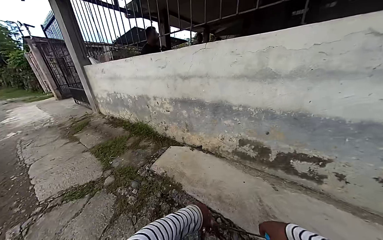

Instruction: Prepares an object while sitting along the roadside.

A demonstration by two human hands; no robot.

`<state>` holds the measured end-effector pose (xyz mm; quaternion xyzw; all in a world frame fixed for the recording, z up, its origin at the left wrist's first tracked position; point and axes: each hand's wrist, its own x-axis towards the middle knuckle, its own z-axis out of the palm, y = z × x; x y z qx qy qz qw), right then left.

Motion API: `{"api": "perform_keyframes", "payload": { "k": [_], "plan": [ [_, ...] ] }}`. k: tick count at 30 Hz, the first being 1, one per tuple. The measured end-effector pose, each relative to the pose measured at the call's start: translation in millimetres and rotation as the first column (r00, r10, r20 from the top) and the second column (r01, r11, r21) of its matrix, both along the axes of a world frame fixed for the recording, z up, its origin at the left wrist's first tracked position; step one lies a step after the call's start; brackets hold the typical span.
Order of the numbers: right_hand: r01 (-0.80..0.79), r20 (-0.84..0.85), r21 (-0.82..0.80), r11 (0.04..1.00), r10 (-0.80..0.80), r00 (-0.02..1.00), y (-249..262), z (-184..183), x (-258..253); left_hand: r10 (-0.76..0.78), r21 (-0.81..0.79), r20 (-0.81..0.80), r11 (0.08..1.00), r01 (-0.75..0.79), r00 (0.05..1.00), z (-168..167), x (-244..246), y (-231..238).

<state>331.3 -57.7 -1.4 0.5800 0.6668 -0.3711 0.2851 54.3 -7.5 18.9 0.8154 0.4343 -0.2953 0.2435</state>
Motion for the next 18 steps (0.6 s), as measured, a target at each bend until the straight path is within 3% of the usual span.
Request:
{"api": "perform_keyframes", "payload": {
  "k": [3, 6, 10, 12, 14, 16, 18],
  "plan": [
    [-0.077, 0.073, -0.028, 0.997, 0.079, 0.994, 0, -11, 0, 0.032, -0.007, 0.072, 0.999, -0.032, 0.997, 10, 0, 1],
    [-0.179, 0.111, -0.016, 0.984, 0.180, 0.977, 1, -20, -9, 0.082, 0.038, 0.196, 0.995, -0.091, 0.977, -2, 5, 3],
    [-0.162, 0.052, 0.026, 0.986, 0.161, 0.986, -7, 38, -53, 0.049, 0.117, 0.351, 0.988, -0.096, 0.935, 9, 20, -5],
    [-0.136, 0.001, 0.057, 0.989, 0.137, 0.991, -8, 48, -64, -0.013, 0.140, 0.428, 0.989, -0.052, 0.904, 12, 29, -12],
    [-0.106, -0.099, 0.039, 0.994, 0.110, 0.989, -10, 54, -70, -0.030, 0.108, 0.481, 0.994, -0.025, 0.876, 15, 38, -21],
    [-0.056, -0.307, -0.047, 0.997, 0.039, 0.951, -8, 58, -70, 0.008, 0.039, 0.565, 0.999, -0.037, 0.825, 14, 41, -26],
    [0.091, -0.540, -0.155, 0.984, -0.162, 0.826, -6, 52, -62, 0.151, -0.117, 0.715, 0.988, -0.096, 0.682, 14, 37, -24]
  ]
}}
